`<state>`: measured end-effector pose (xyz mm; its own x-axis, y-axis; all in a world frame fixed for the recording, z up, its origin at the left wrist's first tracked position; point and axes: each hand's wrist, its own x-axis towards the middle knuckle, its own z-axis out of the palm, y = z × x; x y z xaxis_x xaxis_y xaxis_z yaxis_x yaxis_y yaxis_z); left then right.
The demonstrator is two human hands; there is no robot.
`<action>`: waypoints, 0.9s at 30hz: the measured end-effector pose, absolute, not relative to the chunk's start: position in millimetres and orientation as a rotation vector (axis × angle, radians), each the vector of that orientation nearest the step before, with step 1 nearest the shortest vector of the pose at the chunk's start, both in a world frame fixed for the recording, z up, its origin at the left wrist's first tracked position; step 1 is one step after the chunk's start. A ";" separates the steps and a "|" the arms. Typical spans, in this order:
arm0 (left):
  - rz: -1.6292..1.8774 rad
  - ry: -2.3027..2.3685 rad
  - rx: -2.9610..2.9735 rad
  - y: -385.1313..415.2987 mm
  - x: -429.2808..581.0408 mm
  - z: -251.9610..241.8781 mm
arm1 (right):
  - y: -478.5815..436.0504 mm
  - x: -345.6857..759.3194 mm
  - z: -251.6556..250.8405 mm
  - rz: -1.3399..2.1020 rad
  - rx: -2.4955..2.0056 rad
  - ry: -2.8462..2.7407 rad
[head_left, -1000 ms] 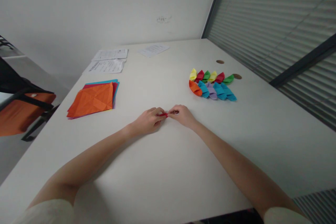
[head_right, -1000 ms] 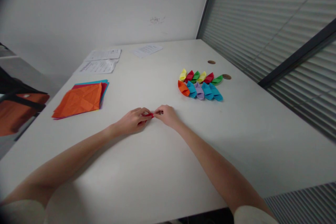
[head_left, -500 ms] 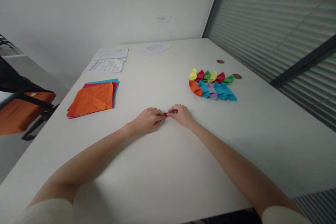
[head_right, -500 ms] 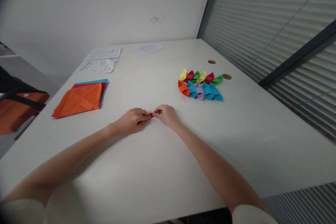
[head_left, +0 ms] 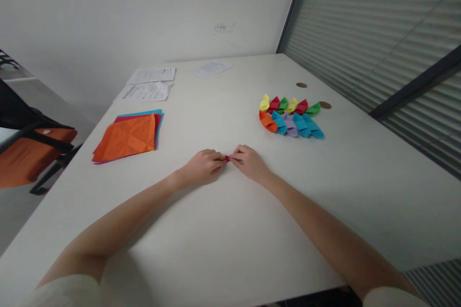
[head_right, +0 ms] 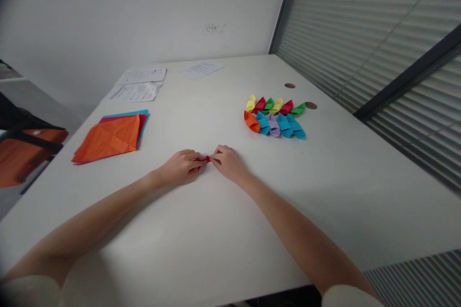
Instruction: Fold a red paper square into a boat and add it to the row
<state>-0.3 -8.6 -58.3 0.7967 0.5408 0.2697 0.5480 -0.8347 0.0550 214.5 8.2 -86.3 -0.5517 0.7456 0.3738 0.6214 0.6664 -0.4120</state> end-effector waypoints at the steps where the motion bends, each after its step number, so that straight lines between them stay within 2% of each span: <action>1: -0.422 -0.888 -2.948 -9.0 0.0 -58.1 | 6.6 215.5 -85.0 0.264 -1.025 -2.395; 9: -0.411 -0.896 -2.935 -10.4 1.0 -60.1 | 7.3 225.7 -75.6 0.026 -0.860 -2.667; 27: -0.399 -0.914 -2.931 -12.6 1.7 -63.7 | 8.4 228.8 -86.8 0.278 -0.927 -2.492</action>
